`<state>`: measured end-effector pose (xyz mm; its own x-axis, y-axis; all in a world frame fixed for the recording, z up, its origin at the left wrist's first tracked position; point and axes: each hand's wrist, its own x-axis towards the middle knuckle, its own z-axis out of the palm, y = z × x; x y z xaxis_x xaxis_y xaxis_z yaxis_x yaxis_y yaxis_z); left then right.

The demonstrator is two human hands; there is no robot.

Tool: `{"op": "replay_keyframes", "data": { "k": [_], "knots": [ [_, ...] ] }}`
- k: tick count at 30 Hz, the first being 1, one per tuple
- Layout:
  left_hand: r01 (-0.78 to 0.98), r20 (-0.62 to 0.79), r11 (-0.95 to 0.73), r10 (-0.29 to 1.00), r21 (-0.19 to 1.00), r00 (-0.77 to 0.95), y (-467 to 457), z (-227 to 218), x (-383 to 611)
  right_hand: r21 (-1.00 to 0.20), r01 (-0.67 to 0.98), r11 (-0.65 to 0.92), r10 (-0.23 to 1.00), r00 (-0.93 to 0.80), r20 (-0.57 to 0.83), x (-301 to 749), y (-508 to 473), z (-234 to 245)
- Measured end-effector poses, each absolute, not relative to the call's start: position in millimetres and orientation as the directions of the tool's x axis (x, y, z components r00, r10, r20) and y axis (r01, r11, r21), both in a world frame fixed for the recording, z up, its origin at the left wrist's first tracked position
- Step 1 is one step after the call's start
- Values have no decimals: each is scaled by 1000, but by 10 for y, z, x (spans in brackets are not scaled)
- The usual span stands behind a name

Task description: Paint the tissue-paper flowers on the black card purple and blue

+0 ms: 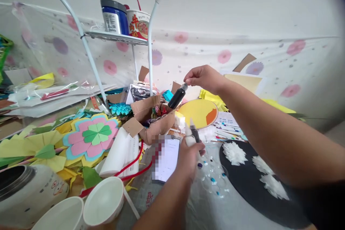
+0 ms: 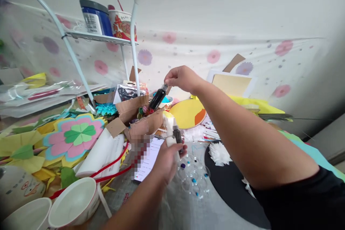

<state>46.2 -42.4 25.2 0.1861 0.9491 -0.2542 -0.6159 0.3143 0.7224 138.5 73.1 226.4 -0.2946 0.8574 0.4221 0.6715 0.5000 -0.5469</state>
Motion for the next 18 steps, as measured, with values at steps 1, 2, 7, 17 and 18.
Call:
{"op": "replay_keyframes", "data": {
  "k": [1, 2, 7, 17, 18],
  "knots": [
    [-641, -249, 318, 948, 698, 199, -429, 268, 446, -575, 647, 501, 854, -261, 450, 1498, 658, 2286],
    [-661, -243, 328, 945, 675, 220, -435, 285, 428, -598, 627, 499, 852, -230, 470, 1611, 583, 2303],
    [-705, -221, 386, 922, 596, 318, -451, 364, 353, -610, 655, 446, 873, -167, 459, 2073, 228, 2299],
    [-733, -157, 315, 947, 603, 278, -420, 438, 289, -586, 720, 371, 901, -127, 414, 2326, -29, 2205],
    [-743, -157, 294, 955, 602, 251, -402, 433, 282, -584, 724, 367, 900, -119, 419, 2309, -24, 2201]
  ]
}}
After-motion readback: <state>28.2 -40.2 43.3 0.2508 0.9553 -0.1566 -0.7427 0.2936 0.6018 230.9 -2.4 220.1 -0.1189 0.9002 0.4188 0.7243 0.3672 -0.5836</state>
